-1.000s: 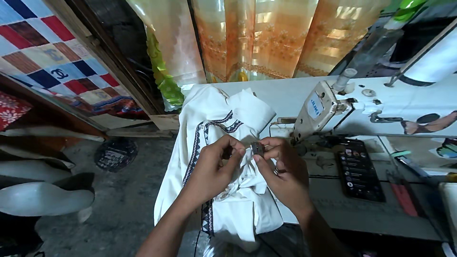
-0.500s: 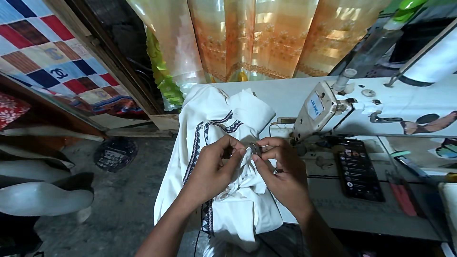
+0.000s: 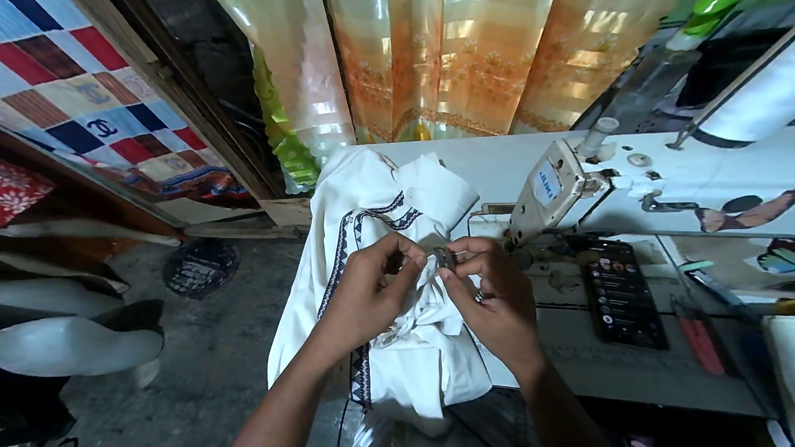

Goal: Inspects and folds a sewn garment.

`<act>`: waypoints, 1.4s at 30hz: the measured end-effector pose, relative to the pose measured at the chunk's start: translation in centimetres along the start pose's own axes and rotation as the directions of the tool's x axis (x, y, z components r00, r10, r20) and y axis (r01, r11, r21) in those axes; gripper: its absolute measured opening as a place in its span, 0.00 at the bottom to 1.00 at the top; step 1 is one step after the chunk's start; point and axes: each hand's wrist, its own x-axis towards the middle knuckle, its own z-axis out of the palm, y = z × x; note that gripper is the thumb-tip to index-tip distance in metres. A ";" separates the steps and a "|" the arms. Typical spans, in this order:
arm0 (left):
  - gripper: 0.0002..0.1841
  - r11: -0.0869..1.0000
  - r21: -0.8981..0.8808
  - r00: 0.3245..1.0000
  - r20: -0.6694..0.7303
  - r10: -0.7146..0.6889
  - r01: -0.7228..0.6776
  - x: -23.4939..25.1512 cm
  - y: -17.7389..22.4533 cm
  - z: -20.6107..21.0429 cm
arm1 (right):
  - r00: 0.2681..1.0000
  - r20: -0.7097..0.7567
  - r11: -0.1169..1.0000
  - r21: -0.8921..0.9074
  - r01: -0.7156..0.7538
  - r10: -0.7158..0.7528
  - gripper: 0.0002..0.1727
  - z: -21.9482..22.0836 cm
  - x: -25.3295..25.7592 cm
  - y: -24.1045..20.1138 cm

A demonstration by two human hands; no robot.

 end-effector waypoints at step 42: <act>0.04 1.000 0.029 0.999 0.039 0.000 -0.002 -0.2 0.0 -0.2 | 0.999 -0.047 0.999 -0.042 0.015 -0.017 0.07 0.4 -0.1 0.0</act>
